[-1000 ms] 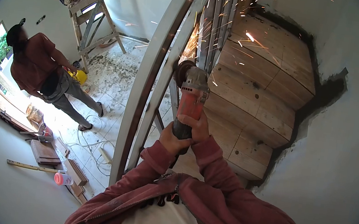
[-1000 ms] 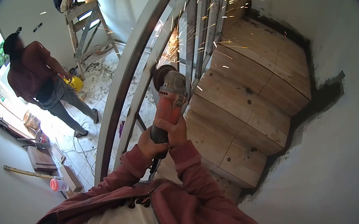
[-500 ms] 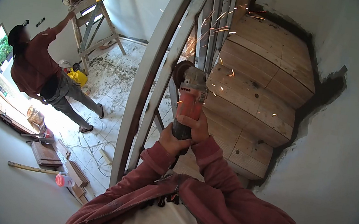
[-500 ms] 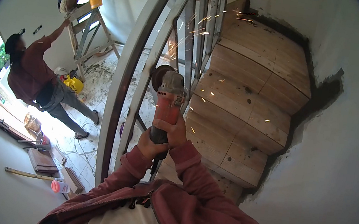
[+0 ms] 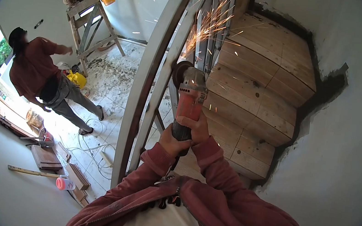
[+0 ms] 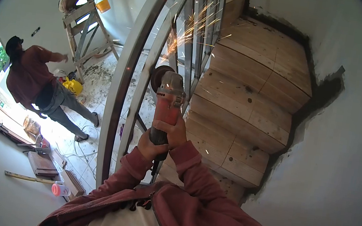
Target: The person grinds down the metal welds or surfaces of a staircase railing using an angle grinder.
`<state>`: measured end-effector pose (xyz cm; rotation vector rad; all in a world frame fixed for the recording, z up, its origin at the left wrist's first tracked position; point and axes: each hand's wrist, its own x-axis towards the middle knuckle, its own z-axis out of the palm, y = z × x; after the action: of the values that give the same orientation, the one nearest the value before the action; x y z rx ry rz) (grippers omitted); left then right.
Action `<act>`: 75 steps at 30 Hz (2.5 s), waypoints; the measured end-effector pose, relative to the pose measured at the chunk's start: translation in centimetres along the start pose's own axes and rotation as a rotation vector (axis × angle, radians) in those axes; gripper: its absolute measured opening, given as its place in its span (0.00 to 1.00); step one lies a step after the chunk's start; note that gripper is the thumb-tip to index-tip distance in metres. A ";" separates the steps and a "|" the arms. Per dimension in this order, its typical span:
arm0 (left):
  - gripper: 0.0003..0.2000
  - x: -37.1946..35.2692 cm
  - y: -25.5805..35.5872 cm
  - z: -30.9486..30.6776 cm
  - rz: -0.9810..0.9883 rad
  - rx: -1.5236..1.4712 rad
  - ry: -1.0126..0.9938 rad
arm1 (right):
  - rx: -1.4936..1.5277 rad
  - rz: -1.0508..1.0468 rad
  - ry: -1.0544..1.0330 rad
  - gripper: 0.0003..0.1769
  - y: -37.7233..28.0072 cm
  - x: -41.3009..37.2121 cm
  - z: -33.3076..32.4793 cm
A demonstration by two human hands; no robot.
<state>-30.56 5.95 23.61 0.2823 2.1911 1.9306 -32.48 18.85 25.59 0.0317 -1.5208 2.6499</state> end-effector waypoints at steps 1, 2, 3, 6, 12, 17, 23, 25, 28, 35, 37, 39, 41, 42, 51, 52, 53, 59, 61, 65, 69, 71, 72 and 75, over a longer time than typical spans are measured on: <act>0.33 0.1 0.1 0.0 -0.003 0.000 -0.002 | -0.032 -0.010 0.005 0.28 0.0 0.1 0.0; 0.34 0.0 0.2 -0.1 -0.033 -0.009 -0.018 | -0.066 -0.016 0.010 0.28 0.1 -0.2 0.0; 0.36 -0.1 0.2 -0.2 -0.062 -0.018 -0.032 | -0.067 -0.011 0.011 0.28 0.0 -0.5 0.0; 0.36 -0.3 0.3 0.0 0.016 0.014 0.015 | -0.021 0.001 -0.027 0.28 -0.3 -0.2 0.1; 0.32 0.1 -0.4 -0.3 -0.037 0.008 -0.035 | 0.023 0.014 -0.017 0.29 0.5 0.0 -0.2; 0.33 0.3 -0.2 -0.5 -0.008 0.018 -0.013 | -0.018 -0.012 -0.041 0.30 0.4 0.3 -0.2; 0.34 0.5 -0.4 -0.1 0.023 -0.020 -0.007 | 0.000 -0.022 -0.031 0.28 0.8 0.2 -0.3; 0.34 -0.2 0.2 -0.2 0.006 0.009 0.006 | 0.009 0.003 -0.026 0.28 0.8 0.3 -0.3; 0.34 0.0 1.0 -0.3 -0.041 0.105 -0.002 | 0.014 0.017 -0.034 0.28 0.4 0.2 -0.2; 0.33 0.0 0.5 -0.4 -0.034 0.058 -0.011 | 0.036 0.031 -0.029 0.28 0.0 0.4 0.0; 0.33 0.5 0.8 -0.4 -0.028 0.083 -0.012 | 0.016 -0.001 -0.040 0.28 0.4 0.7 -0.2; 0.33 0.4 0.9 -0.2 0.008 0.044 -0.005 | -0.001 -0.026 -0.044 0.28 0.5 0.9 -0.4; 0.33 0.2 1.3 -0.2 -0.034 0.054 -0.019 | 0.003 0.023 -0.036 0.28 0.2 0.7 -0.3; 0.33 0.3 1.6 -0.2 -0.067 0.068 -0.028 | 0.002 0.023 -0.039 0.28 0.2 0.6 -0.4; 0.34 0.3 1.8 -0.2 -0.055 0.127 0.003 | 0.016 0.005 -0.056 0.28 0.4 0.7 -0.4; 0.34 0.3 1.6 -0.1 -0.053 0.125 0.005 | 0.027 0.012 -0.055 0.28 0.3 0.7 -0.5; 0.34 0.4 1.4 0.0 -0.033 0.123 0.017 | 0.038 0.016 -0.054 0.28 0.1 0.9 -0.5; 0.36 0.4 0.9 0.1 -0.013 0.097 0.027 | 0.023 0.001 -0.058 0.29 0.2 1.0 -0.5; 0.36 0.5 1.6 0.1 0.010 0.082 0.030 | 0.015 0.002 -0.065 0.29 0.5 1.3 -0.8; 0.36 -0.1 1.2 0.3 -0.037 0.080 0.011 | -0.006 0.026 -0.045 0.30 0.1 0.5 -0.6; 0.36 0.0 0.2 0.5 0.027 -0.009 0.056 | 0.003 -0.029 -0.081 0.30 0.4 0.4 -0.7; 0.36 0.0 0.0 0.5 -0.026 -0.021 0.026 | -0.030 0.005 -0.052 0.30 0.0 0.0 -0.6; 0.36 -0.1 -0.1 0.4 -0.066 -0.029 0.003 | -0.031 0.011 -0.051 0.30 0.3 -0.4 -0.7; 0.36 -0.4 -0.4 0.7 -0.002 0.062 0.032 | 0.045 0.019 -0.046 0.29 0.7 -0.2 -1.0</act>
<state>-30.02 6.47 23.12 0.2597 2.2734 1.8817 -32.35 19.38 24.45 0.0828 -1.4814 2.7167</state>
